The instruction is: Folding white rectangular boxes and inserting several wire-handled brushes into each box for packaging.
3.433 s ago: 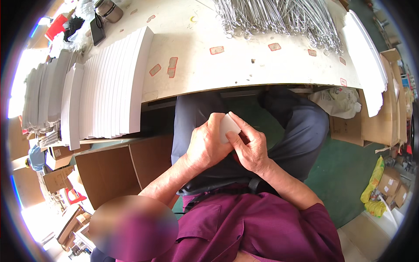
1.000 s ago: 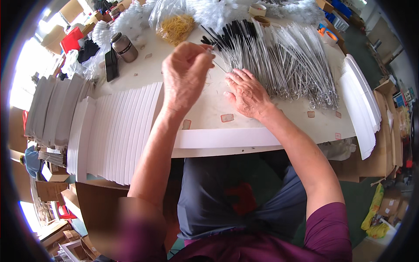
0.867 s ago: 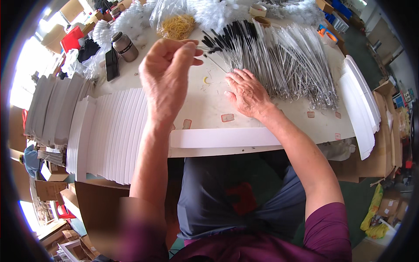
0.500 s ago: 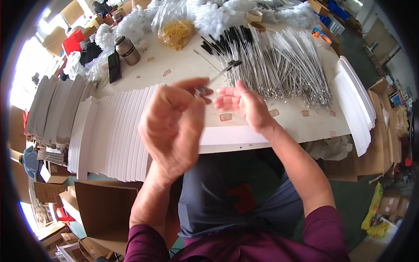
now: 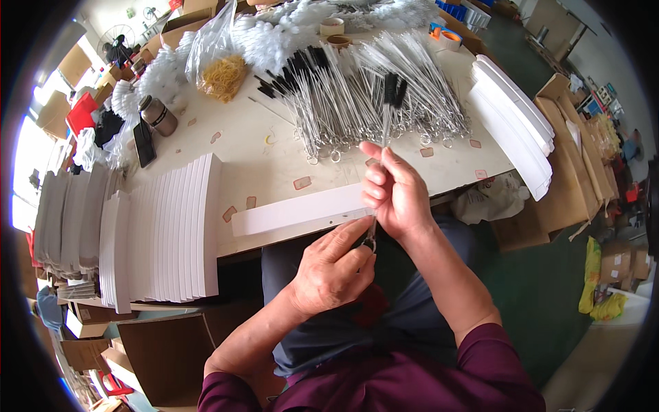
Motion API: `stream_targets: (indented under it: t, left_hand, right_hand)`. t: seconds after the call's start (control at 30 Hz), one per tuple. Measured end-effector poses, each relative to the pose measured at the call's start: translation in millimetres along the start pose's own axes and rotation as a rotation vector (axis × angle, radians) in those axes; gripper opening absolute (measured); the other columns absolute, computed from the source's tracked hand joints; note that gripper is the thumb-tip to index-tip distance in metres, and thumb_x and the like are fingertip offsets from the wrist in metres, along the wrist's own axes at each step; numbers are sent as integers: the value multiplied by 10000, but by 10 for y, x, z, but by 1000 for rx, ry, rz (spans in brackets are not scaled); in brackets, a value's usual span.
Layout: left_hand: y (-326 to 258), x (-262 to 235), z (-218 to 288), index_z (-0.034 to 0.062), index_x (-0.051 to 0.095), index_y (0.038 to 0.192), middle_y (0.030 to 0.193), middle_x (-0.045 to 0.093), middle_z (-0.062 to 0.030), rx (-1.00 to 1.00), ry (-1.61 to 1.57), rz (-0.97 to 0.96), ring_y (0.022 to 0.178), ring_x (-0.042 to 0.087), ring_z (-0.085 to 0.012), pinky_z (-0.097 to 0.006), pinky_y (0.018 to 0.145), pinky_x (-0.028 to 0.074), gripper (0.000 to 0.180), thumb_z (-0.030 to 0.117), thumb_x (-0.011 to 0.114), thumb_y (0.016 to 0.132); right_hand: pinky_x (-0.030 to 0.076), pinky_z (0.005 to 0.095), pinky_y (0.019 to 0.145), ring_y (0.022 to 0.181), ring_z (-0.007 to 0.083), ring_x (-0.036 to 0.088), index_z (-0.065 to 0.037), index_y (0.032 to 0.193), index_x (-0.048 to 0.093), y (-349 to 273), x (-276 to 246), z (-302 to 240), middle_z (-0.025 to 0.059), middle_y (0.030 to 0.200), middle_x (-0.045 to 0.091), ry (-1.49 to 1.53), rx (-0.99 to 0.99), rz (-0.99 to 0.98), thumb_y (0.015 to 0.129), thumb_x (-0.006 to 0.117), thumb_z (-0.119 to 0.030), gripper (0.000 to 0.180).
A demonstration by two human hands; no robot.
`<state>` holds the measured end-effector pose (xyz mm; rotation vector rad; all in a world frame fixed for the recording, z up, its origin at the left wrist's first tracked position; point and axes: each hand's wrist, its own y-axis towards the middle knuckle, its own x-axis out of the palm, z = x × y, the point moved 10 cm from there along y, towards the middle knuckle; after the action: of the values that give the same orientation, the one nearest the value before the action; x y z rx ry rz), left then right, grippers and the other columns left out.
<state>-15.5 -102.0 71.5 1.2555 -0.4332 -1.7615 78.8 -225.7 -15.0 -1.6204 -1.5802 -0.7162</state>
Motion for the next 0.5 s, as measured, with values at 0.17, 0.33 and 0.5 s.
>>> stream_targets:
  t: [0.17,0.33,0.5]
  left_hand:
    - [-49,467,-112,18,682,1013,1135,687,-187,-74,-58,-188,1001,710,-371,-421,839,600,246,28,784,789]
    - [341,530,-574,10,682,1053,968,711,-158,-231,-26,-256,888,724,-334,-401,787,592,227,70,756,847]
    - [859,671,-1468,44,701,1097,865,719,-164,-363,161,-302,823,734,-330,-414,758,584,235,158,685,892]
  right_hand:
    - [276,219,444,528,46,337,-41,1315,614,19,-463,-500,-51,715,441,-232,-200,250,1107,508,-269,327]
    - [250,219,429,516,31,333,-25,1211,667,142,-1262,-1047,-52,716,457,-528,-299,462,1092,542,-254,287]
    - [269,224,419,489,29,324,-10,1105,668,158,-1483,-1127,-52,668,422,-691,-371,367,1098,530,-244,272]
